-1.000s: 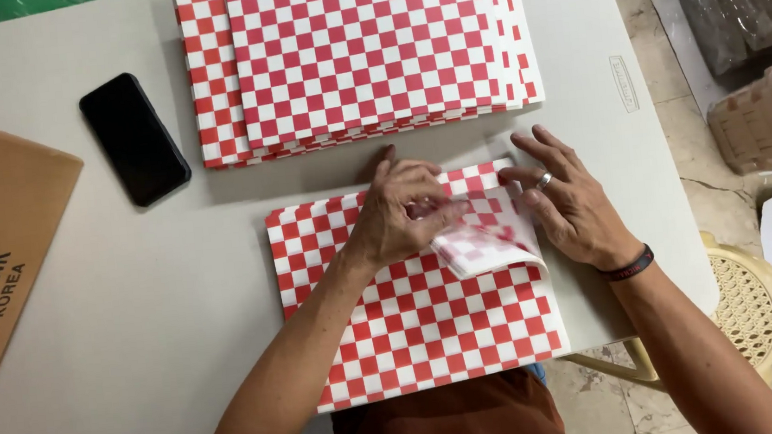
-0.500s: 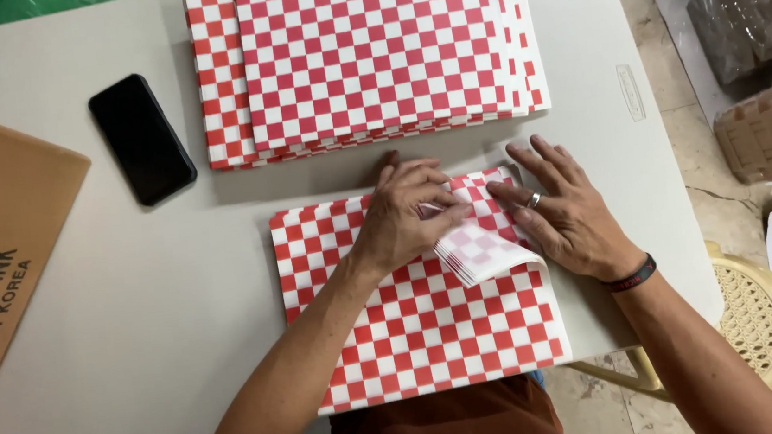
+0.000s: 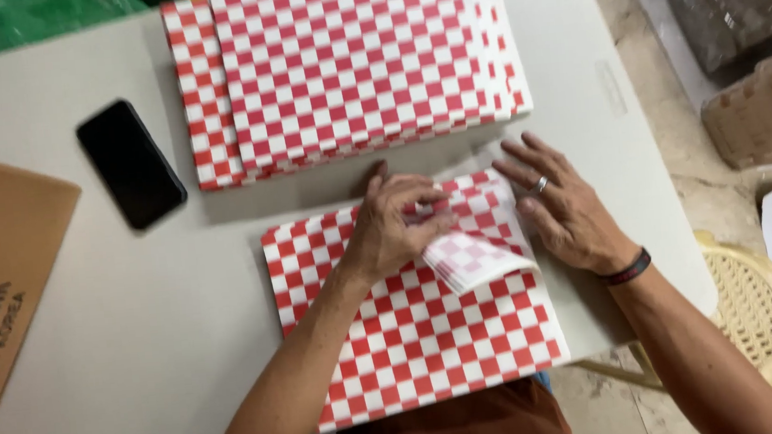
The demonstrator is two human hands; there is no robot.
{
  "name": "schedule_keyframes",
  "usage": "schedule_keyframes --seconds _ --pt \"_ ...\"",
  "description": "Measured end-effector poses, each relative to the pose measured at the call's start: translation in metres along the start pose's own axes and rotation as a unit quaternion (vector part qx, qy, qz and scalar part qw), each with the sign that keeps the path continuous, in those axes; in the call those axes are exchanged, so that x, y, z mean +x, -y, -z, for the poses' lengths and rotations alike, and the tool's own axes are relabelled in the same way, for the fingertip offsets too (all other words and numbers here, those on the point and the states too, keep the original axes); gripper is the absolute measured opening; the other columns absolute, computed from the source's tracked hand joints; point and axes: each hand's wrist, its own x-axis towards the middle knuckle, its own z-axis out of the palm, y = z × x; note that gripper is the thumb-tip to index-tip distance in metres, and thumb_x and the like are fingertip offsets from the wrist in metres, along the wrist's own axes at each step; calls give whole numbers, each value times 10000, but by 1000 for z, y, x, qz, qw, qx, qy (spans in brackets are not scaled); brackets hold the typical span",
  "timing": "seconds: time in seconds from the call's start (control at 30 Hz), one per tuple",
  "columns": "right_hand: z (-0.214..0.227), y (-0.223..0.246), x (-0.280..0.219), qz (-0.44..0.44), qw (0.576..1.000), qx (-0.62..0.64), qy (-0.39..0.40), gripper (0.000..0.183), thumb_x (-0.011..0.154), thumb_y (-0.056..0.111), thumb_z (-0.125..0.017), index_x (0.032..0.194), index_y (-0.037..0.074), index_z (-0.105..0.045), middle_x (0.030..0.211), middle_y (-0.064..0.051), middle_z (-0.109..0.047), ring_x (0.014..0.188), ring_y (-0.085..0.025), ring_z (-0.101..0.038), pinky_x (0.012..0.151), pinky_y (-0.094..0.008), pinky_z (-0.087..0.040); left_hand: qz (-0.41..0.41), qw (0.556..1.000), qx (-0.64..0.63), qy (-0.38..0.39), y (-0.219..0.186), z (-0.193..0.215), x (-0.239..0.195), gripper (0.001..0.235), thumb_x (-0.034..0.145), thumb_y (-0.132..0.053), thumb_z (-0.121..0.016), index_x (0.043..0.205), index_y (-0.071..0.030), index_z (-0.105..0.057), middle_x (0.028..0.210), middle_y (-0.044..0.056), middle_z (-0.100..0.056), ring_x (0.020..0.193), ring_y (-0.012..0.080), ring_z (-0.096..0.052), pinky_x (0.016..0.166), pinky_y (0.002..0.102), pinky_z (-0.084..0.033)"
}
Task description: Folding stacks of red and white checkered paper sheets into a specific shape for food packaging.
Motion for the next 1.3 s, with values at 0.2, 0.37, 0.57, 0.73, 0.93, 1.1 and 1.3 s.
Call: schedule_keyframes --seconds 0.2,0.37,0.57,0.73,0.93,1.1,1.3 --pt "1 10 0 -32 999 35 8 557 1036 417 -324 1484 162 -535 1517 -209 -483 1467 -486 -323 1129 -615 -322 23 999 -25 9 -3 4 -2 169 757 -163 -824 886 -215 -727 912 -37 -767 1157 191 -693 1057 405 -331" --pt "6 10 -2 -43 998 34 23 529 1044 408 -321 1454 170 -558 1530 -193 -476 1475 -467 -324 1114 -615 -335 5 1000 -10 -5 -3 2 -4 175 742 -102 -730 867 -220 -697 883 -40 -762 1140 195 -701 1050 413 -342" --pt "17 16 4 -44 998 32 44 498 1045 345 -357 1471 159 -534 1500 -215 -491 1446 -486 -355 1109 -650 -329 -6 1000 3 -19 -5 2 0 134 803 -141 -728 917 -211 -723 912 3 -771 1159 230 -693 1093 489 -314" --pt "8 9 -1 -35 999 -11 36 477 1075 370 -368 1472 177 -548 1491 -209 -503 1446 -486 -357 1168 -643 -244 -33 999 4 -32 9 -6 -3 128 783 -83 -708 827 -203 -713 849 -8 -765 1106 242 -711 1163 561 -262" --pt "2 9 -5 -36 999 -11 28 452 1082 364 -381 1444 178 -579 1469 -204 -528 1435 -470 -386 1170 -627 -264 -25 999 -29 -27 12 -8 -9 33 837 -165 -647 818 -178 -671 845 -1 -741 1121 231 -701 1198 581 -204" --pt "7 17 2 -55 998 20 22 430 1087 367 -376 1398 187 -615 1485 -209 -517 1450 -480 -364 1166 -650 -257 -25 998 -49 -39 5 -4 -5 350 924 -265 -747 635 -142 -592 726 16 -705 1020 261 -719 1176 597 -217" --pt "0 10 1 -57 998 -10 25 414 1087 374 -401 1340 174 -660 1526 -209 -489 1470 -483 -331 1171 -653 -245 -13 1000 11 -16 -6 2 -2 212 788 -263 -859 936 -200 -721 925 -5 -720 1161 248 -662 1128 522 -313"
